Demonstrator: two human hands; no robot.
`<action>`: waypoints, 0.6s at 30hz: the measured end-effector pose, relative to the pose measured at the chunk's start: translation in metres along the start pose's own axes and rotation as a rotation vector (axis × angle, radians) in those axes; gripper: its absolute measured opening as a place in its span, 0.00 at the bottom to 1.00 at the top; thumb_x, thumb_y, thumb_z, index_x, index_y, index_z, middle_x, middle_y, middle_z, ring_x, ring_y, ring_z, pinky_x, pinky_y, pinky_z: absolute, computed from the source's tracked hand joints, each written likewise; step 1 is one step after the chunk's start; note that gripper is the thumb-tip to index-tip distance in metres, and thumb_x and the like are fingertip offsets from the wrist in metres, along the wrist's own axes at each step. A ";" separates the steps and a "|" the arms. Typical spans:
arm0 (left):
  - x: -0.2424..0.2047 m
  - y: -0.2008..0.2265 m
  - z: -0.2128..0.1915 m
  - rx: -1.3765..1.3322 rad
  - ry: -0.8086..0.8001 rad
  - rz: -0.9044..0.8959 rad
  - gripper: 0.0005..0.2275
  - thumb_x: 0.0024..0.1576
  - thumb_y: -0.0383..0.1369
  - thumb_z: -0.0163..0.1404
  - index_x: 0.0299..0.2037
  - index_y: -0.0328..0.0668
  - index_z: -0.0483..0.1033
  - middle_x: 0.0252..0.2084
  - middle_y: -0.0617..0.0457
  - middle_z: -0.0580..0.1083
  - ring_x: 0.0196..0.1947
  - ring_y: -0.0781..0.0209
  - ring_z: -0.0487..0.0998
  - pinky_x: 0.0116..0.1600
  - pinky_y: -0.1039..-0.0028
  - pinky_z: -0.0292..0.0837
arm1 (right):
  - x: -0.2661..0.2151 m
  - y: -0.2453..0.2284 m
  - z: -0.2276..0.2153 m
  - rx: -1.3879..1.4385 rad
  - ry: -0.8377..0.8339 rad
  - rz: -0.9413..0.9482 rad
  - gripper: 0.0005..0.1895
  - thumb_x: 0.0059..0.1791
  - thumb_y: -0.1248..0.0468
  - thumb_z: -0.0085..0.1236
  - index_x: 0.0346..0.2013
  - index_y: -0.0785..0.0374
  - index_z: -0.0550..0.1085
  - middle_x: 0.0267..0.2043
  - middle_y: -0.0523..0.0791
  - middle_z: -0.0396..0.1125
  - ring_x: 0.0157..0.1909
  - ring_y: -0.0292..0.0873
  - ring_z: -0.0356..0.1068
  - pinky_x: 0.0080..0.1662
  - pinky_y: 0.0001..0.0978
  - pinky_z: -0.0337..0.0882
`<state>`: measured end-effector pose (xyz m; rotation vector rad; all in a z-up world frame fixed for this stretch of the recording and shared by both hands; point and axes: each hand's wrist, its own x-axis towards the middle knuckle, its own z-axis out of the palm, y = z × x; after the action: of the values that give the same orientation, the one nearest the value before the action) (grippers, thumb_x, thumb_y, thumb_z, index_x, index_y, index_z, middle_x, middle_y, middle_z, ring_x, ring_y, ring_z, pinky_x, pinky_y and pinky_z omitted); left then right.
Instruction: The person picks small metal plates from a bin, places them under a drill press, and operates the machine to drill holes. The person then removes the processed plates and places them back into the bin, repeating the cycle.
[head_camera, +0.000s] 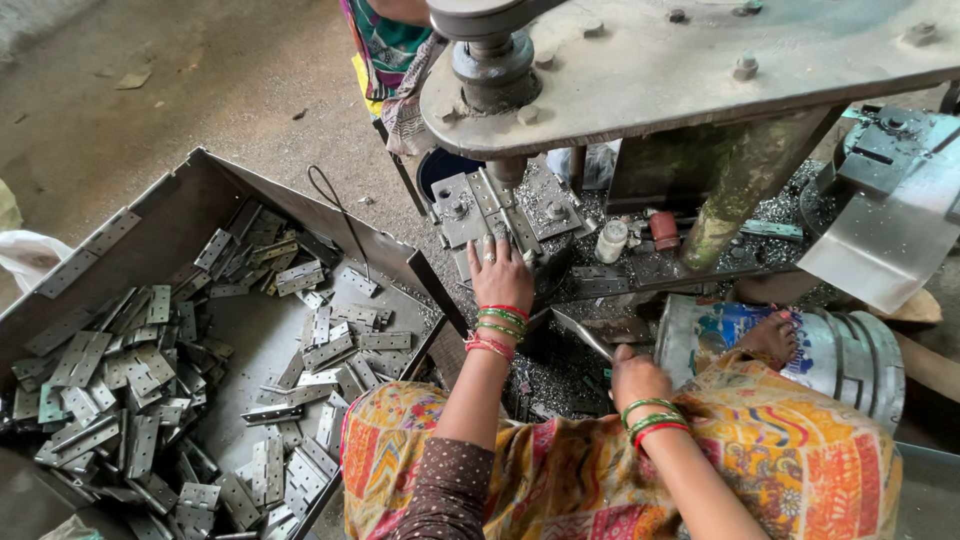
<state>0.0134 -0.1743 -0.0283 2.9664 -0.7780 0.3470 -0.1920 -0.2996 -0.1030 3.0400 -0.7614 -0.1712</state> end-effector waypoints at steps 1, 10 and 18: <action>0.002 0.001 0.000 -0.019 -0.019 -0.006 0.17 0.63 0.40 0.43 0.57 0.39 0.75 0.62 0.45 0.69 0.70 0.46 0.61 0.76 0.47 0.36 | 0.000 0.001 0.004 -0.037 -0.060 0.032 0.13 0.55 0.61 0.55 0.49 0.67 0.68 0.34 0.52 0.72 0.33 0.49 0.79 0.30 0.37 0.80; -0.003 -0.002 0.003 0.020 0.044 -0.004 0.13 0.61 0.34 0.42 0.48 0.43 0.81 0.62 0.46 0.70 0.70 0.47 0.62 0.76 0.45 0.37 | -0.011 0.004 -0.043 0.113 0.069 -0.108 0.24 0.47 0.53 0.64 0.49 0.63 0.67 0.43 0.50 0.72 0.45 0.51 0.77 0.44 0.41 0.79; 0.009 -0.002 0.009 -0.032 0.115 -0.005 0.18 0.61 0.40 0.43 0.51 0.36 0.79 0.59 0.43 0.71 0.67 0.45 0.64 0.75 0.46 0.35 | 0.004 -0.003 0.003 0.116 -0.425 0.027 0.36 0.46 0.52 0.70 0.58 0.65 0.59 0.52 0.60 0.67 0.51 0.58 0.74 0.51 0.46 0.75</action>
<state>0.0235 -0.1775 -0.0347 2.8885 -0.7552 0.4949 -0.1877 -0.2989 -0.1068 3.1360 -0.8524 -0.8209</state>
